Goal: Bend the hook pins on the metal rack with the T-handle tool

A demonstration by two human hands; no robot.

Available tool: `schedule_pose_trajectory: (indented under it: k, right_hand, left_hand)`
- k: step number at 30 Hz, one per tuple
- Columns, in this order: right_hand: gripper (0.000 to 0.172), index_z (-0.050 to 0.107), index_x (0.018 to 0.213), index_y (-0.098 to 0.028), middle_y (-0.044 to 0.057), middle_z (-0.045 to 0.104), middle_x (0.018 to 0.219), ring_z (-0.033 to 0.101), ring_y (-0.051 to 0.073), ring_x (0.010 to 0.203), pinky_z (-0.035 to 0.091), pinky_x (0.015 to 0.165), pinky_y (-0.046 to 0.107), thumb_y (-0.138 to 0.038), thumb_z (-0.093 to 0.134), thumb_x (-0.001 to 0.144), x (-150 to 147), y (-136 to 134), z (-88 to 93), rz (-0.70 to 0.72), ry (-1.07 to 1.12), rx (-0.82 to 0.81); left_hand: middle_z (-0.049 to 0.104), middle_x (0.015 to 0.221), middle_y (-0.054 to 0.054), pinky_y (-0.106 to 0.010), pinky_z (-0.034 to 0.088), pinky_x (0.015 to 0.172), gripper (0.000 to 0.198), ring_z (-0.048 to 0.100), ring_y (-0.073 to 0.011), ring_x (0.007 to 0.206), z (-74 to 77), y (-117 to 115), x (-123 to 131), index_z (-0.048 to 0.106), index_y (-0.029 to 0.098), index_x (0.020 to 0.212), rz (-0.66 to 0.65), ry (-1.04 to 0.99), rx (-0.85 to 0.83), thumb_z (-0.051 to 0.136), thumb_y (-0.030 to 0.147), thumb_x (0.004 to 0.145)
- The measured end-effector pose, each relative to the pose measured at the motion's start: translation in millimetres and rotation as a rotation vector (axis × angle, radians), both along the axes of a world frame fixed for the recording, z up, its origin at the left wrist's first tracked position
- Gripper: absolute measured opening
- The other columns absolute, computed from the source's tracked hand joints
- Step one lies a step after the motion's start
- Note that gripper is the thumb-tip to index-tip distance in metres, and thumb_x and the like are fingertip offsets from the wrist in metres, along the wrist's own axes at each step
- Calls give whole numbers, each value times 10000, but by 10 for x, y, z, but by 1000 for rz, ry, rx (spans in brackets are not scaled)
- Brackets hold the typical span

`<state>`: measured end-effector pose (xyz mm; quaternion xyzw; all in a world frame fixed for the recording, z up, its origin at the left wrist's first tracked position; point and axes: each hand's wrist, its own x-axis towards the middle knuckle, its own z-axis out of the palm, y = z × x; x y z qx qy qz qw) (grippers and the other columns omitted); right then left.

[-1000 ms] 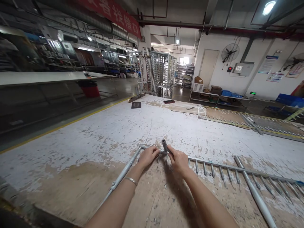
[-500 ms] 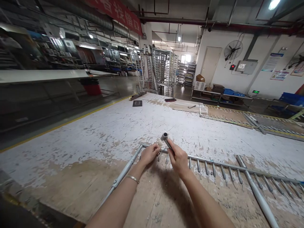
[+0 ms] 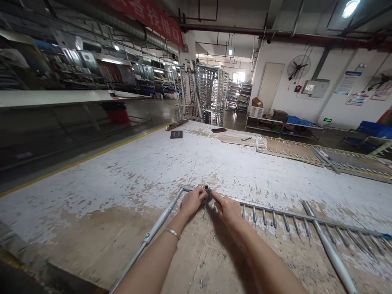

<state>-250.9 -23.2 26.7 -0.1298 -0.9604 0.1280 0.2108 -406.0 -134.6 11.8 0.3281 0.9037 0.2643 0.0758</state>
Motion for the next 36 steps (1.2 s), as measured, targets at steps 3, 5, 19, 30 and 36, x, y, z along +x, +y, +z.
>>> schedule_pose_trajectory:
  k: [3,5,19,30,36]
  right_hand:
    - [437,488,1399,-317,48,729,944,681,188,792,501,700,246,-276,442,965,-8,-39,35,19,91,37]
    - [450,446,1432,-296,65,718,998,676,181,829,498,729,241,-276,392,985,-5,-49,28,22,184,31]
    - [443,512,1374,-328,29,743,960,692,190,816,495,682,239,-240,471,943,-36,5,3,-33,-47,33]
    - [433,548,1347,-303,48,745,1022,707,221,868,519,717,274,-222,503,924,15,26,24,-2,-58,-4]
    - [433,506,1389,-243,61,641,1277,630,217,1119,508,883,290,-318,427,970,75,55,196,47,387,-227]
  left_hand:
    - [725,831,-27,-250,338,655,291,645,-190,819,9,1,19,651,239,856,5,-16,-13,412,396,913]
    - [727,840,-28,-252,343,663,299,645,-189,826,10,5,33,652,243,869,11,-17,-9,404,402,917]
    - [726,882,-48,-264,345,693,304,642,-207,828,-27,29,59,648,258,899,55,41,-27,381,401,932]
    - [727,865,-33,-253,343,668,287,638,-187,800,-60,37,30,665,249,908,74,-10,27,425,406,925]
    - [712,776,8,-230,327,625,286,619,-155,756,-125,-15,-58,668,238,886,-40,-85,167,450,421,918]
